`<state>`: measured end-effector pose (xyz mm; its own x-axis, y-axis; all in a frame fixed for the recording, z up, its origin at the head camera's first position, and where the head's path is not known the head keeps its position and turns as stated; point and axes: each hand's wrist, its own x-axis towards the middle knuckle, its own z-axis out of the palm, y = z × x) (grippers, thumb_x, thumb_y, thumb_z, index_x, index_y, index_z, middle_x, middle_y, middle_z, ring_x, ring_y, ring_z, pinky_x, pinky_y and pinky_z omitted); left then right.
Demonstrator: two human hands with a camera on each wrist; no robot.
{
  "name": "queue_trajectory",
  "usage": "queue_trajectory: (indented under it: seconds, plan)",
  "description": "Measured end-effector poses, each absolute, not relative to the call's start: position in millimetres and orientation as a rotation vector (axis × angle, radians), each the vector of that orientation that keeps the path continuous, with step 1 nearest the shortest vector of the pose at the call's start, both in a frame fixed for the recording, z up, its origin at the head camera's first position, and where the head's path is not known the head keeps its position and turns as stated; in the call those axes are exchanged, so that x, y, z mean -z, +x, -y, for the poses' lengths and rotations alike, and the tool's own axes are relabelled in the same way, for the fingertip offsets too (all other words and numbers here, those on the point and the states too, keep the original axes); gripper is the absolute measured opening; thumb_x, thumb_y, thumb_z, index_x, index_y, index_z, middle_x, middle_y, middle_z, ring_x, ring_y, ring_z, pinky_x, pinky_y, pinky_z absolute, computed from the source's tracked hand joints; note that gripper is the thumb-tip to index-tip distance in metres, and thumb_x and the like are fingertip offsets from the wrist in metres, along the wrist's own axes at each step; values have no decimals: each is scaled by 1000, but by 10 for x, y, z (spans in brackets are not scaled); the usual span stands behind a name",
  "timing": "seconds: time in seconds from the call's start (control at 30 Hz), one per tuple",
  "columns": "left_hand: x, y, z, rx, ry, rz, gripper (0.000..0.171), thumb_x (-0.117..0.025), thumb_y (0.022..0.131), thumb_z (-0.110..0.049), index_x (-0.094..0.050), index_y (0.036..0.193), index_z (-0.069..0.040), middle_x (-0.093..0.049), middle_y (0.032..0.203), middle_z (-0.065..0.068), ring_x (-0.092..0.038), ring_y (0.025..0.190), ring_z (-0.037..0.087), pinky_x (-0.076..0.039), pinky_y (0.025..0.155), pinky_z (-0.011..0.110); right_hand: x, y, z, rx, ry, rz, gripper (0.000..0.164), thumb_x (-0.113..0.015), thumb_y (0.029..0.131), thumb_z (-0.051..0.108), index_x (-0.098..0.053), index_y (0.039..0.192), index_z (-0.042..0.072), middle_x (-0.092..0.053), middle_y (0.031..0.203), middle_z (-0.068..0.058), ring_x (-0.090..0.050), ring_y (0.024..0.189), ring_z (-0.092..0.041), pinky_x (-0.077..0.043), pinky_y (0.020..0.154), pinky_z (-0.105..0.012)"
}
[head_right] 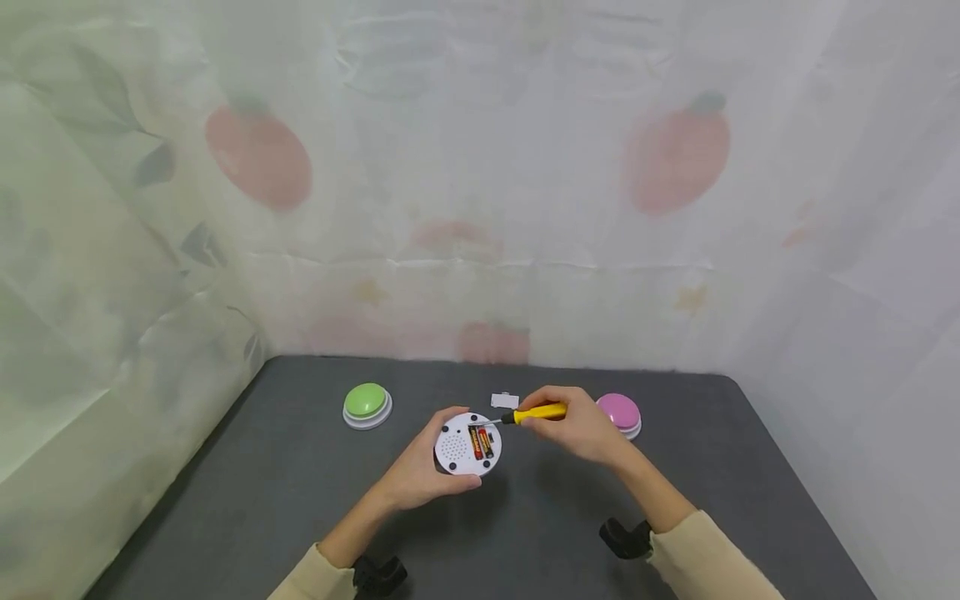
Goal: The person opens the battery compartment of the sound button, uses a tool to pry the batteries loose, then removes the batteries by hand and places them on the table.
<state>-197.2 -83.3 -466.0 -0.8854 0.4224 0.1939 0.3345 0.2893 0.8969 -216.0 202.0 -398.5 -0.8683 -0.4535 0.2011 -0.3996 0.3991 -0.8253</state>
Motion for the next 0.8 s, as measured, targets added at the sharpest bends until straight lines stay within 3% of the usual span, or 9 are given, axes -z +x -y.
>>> queue_trajectory:
  seconds: [0.33, 0.6, 0.8]
  plan:
    - [4652, -1966, 839, -1692, 728, -2457, 97, -93, 72, -31, -37, 151, -22, -57, 123, -3, -57, 101, 14, -46, 86, 31, 3910, -2196, -1989, 1353, -888, -2660, 14, -75, 94, 18, -77, 108, 18, -68, 90, 0, -63, 72, -17, -52, 64, -30]
    - [4640, -1978, 871, -1681, 796, -2505, 96, -94, 69, -34, -41, 148, -24, -60, 122, -4, -58, 102, 15, -45, 89, 33, 3821, -2243, -1967, 1284, -821, -2621, 13, -73, 95, 19, -78, 106, 15, -65, 83, -3, -58, 56, -25, -49, 56, -31]
    - [4653, -1990, 870, -1672, 825, -2489, 95, -94, 70, -34, -41, 148, -23, -60, 121, -4, -58, 103, 14, -45, 90, 31, 3846, -2292, -1985, 1330, -743, -2546, 17, -70, 97, 24, -77, 103, 10, -63, 74, -5, -48, 46, -17, -42, 46, -30]
